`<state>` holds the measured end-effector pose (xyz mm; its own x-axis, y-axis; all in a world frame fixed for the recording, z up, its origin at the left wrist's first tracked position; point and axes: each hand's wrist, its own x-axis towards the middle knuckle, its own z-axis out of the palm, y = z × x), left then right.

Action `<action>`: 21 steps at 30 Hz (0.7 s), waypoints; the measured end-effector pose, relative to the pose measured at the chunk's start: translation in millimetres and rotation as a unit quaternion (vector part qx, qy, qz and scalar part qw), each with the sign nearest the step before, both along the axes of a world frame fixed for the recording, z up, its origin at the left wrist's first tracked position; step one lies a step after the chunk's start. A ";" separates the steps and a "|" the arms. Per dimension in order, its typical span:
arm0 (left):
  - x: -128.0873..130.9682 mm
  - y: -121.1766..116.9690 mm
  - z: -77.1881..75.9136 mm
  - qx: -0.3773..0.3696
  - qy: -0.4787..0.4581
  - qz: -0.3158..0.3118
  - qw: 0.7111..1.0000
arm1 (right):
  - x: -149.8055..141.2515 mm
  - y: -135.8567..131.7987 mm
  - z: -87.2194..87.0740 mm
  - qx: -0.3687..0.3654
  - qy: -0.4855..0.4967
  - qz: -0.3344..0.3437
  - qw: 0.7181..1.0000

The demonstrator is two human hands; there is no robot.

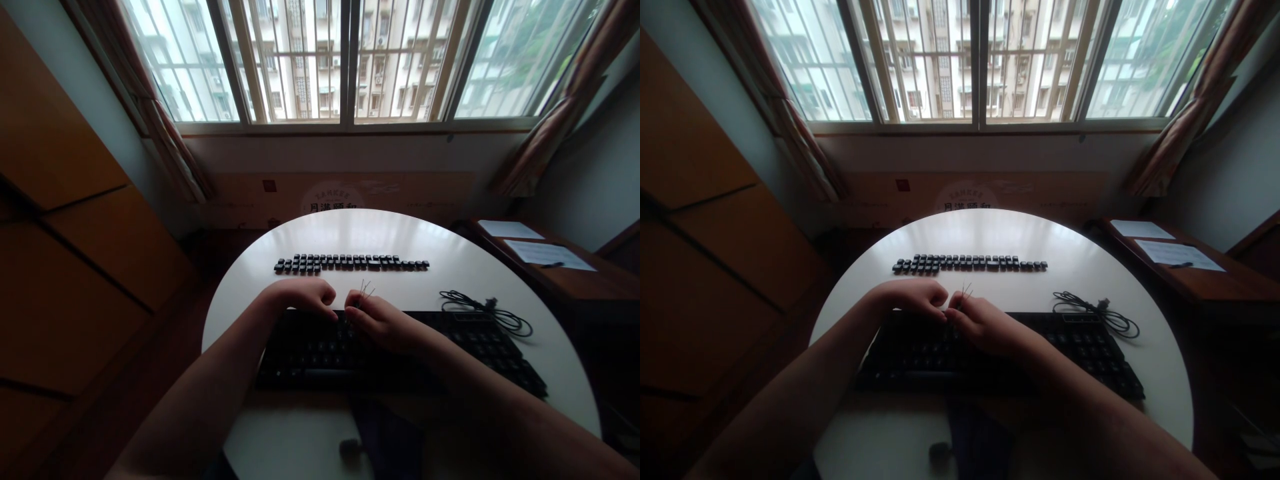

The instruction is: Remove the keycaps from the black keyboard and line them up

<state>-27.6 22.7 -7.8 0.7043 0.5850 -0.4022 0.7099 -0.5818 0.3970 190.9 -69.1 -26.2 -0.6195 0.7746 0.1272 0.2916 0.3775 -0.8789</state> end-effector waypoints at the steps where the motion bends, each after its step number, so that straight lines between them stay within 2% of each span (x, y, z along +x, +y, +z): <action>1: 0.2 -0.4 0.4 0.000 0.002 0.003 1.000 | -0.2 -0.1 0.1 -0.002 0.000 0.001 1.000; 7: 0.5 -1.1 0.9 -0.012 -0.001 0.011 1.000 | -0.7 2.3 -4.2 -0.039 0.027 -0.002 0.999; 10: 0.0 -0.4 0.0 -0.015 -0.006 0.016 1.000 | -0.3 2.5 -4.8 -0.033 0.017 0.005 0.999; 21: -0.8 0.1 -1.4 -0.007 -0.017 0.015 1.000 | -2.3 -8.1 10.5 0.112 -0.105 0.020 0.988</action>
